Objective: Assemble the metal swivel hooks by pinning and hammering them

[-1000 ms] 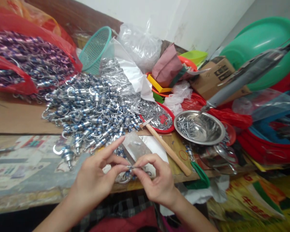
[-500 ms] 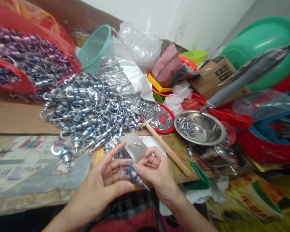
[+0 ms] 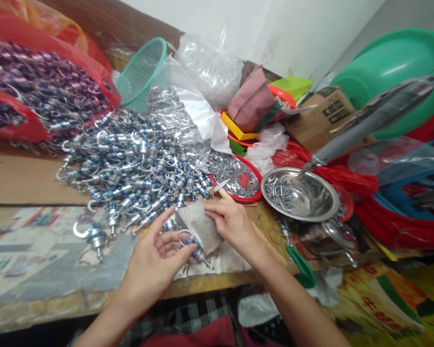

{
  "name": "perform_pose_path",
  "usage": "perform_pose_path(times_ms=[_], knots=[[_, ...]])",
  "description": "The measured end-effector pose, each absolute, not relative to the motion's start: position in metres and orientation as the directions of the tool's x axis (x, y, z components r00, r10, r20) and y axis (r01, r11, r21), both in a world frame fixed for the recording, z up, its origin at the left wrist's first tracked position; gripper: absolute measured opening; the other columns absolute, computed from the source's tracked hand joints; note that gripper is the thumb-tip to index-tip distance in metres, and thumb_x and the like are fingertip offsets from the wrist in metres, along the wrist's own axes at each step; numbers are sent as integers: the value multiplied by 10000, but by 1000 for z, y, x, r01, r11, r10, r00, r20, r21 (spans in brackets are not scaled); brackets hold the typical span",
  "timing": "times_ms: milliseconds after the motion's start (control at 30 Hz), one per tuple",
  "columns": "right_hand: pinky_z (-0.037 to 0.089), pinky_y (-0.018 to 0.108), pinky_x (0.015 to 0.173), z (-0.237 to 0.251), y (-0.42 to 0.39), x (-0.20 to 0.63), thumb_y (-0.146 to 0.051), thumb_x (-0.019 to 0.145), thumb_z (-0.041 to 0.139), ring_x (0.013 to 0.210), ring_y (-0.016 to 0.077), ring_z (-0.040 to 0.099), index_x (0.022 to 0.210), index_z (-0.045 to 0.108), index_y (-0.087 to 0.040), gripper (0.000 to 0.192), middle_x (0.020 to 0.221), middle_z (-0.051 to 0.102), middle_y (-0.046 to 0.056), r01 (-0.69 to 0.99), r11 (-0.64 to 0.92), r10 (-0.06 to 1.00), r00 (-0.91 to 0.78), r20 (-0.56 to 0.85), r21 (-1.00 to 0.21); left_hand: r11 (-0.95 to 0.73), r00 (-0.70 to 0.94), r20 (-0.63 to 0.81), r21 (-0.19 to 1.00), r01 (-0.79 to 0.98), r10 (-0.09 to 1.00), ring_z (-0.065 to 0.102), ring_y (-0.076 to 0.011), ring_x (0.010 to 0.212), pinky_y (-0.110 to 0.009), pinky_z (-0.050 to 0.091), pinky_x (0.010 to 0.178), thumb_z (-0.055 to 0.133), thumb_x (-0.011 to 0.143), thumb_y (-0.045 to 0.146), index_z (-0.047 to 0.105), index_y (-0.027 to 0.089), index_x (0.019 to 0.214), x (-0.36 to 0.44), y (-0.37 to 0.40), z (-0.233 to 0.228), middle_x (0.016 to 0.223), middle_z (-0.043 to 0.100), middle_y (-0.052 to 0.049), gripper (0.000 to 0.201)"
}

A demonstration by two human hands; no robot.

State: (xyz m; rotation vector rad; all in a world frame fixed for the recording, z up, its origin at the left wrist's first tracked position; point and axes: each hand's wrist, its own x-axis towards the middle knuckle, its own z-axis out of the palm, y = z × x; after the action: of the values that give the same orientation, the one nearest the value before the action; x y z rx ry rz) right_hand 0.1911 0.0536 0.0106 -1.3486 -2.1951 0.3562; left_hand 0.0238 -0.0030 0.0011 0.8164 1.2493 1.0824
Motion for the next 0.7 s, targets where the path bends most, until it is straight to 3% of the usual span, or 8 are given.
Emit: perform_pose_path(times_ms=[133, 233, 367, 433, 500, 600, 700], knots=[[472, 334, 820, 12, 49, 193, -77, 799, 548, 881, 202, 614, 923, 685, -172, 208, 907, 671, 82, 761, 437, 898, -340, 278, -480, 355, 45, -355, 902, -246, 934, 650, -159, 670, -285, 535, 653, 775, 545, 251, 326, 166, 1309, 20, -1, -2, 698, 666, 18, 891], [481, 328, 793, 19, 36, 194, -86, 814, 523, 871, 198, 618, 877, 679, -170, 188, 917, 669, 87, 742, 423, 903, -294, 313, -520, 334, 84, -324, 893, -301, 942, 644, -140, 682, -252, 523, 653, 759, 573, 217, 295, 191, 1321, 19, 1, -7, 701, 652, 32, 880], [513, 273, 698, 21, 22, 190, -122, 776, 604, 719, 155, 650, 777, 685, -197, 111, 752, 698, 18, 539, 431, 902, -222, 371, -724, 293, 86, -281, 899, -325, 956, 628, -138, 644, -253, 515, 621, 738, 574, 195, 270, 190, 1330, 21, 4, -10, 684, 629, 42, 890], [522, 270, 679, 15, 19, 187, -134, 776, 609, 714, 151, 654, 778, 699, -205, 115, 758, 704, 22, 451, 500, 866, -273, 419, -739, 283, 85, -270, 905, -319, 959, 624, -139, 635, -256, 512, 612, 729, 577, 190, 272, 193, 1329, 22, 5, -10, 680, 624, 43, 881], [522, 274, 650, 9, 18, 184, -139, 809, 559, 711, 151, 643, 813, 705, -202, 160, 768, 698, 41, 455, 595, 803, -344, 486, -662, 287, 92, -272, 905, -313, 958, 620, -138, 625, -254, 506, 605, 722, 580, 182, 276, 192, 1327, 22, 5, -10, 677, 624, 41, 870], [511, 288, 645, 3, 14, 181, -111, 856, 449, 735, 161, 625, 905, 688, -189, 257, 799, 690, 66, 546, 706, 702, -454, 548, -452, 296, 107, -276, 900, -321, 955, 607, -128, 594, -245, 496, 583, 719, 575, 167, 285, 190, 1319, 21, 6, -10, 666, 613, 49, 862], [494, 316, 674, 4, 5, 179, -102, 878, 407, 778, 184, 612, 964, 659, -156, 271, 832, 685, 90, 622, 722, 673, -532, 514, -302, 299, 113, -277, 892, -340, 954, 597, -118, 588, -236, 490, 584, 714, 576, 155, 306, 181, 1302, 21, 6, -10, 664, 605, 53, 833]])
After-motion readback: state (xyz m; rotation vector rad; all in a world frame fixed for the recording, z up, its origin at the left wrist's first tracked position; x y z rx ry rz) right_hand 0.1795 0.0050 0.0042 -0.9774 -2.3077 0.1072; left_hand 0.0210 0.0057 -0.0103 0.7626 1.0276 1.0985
